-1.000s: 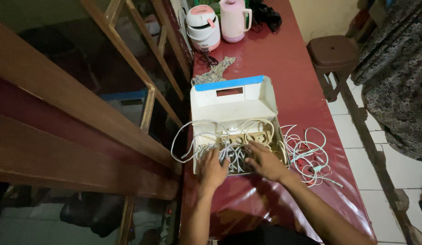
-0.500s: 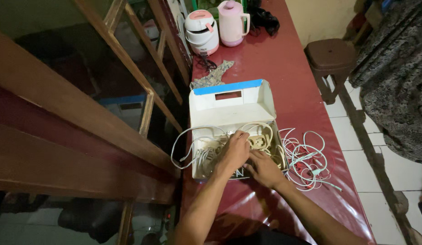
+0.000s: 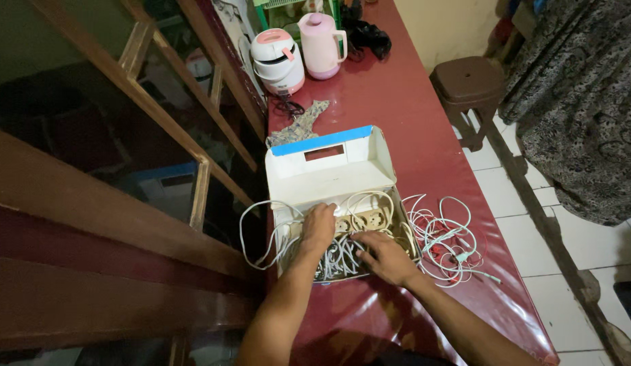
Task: The person opens a blue box on a table and removes a tangled mass of various cables and chargers. They proceed to untangle and separate the items, including red and white earphones, USB cables, and power adapters, placing them on the table surface.
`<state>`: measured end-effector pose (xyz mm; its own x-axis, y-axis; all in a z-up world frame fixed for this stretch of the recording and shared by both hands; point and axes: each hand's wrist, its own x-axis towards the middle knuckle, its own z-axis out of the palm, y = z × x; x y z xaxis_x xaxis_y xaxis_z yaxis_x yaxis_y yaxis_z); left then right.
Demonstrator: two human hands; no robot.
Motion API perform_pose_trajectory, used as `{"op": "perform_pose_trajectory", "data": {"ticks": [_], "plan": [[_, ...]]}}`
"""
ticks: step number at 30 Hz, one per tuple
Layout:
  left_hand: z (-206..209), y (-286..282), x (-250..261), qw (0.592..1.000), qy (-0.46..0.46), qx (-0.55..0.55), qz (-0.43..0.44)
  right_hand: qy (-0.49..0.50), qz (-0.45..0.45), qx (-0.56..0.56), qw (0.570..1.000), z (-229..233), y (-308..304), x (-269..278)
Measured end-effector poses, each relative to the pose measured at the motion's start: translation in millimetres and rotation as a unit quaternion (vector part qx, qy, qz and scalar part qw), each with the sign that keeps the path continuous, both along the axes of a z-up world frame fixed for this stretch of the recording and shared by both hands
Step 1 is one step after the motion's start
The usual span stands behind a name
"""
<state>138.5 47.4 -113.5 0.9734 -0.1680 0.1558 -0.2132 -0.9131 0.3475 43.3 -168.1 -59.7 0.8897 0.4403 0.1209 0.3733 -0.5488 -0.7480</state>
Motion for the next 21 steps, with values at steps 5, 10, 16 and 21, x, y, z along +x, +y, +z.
{"op": "perform_pose_trajectory", "data": {"ticks": [5, 10, 16, 21], "plan": [[11, -7, 1, 0.999, -0.026, 0.044, 0.005, -0.011, -0.002, 0.007, 1.000, 0, 1, 0], [12, -9, 8, 0.998, -0.008, 0.064, 0.016, -0.001, -0.003, 0.014, 1.000, -1, -1, 1], [27, -5, 8, 0.996, -0.085, 0.021, -0.014, 0.025, -0.028, 0.024, 0.999, -5, -3, 2], [96, -17, -23, 0.973, -0.177, -0.118, -0.092, 0.150, -0.111, 0.046, 0.981, 5, -3, 1]]}}
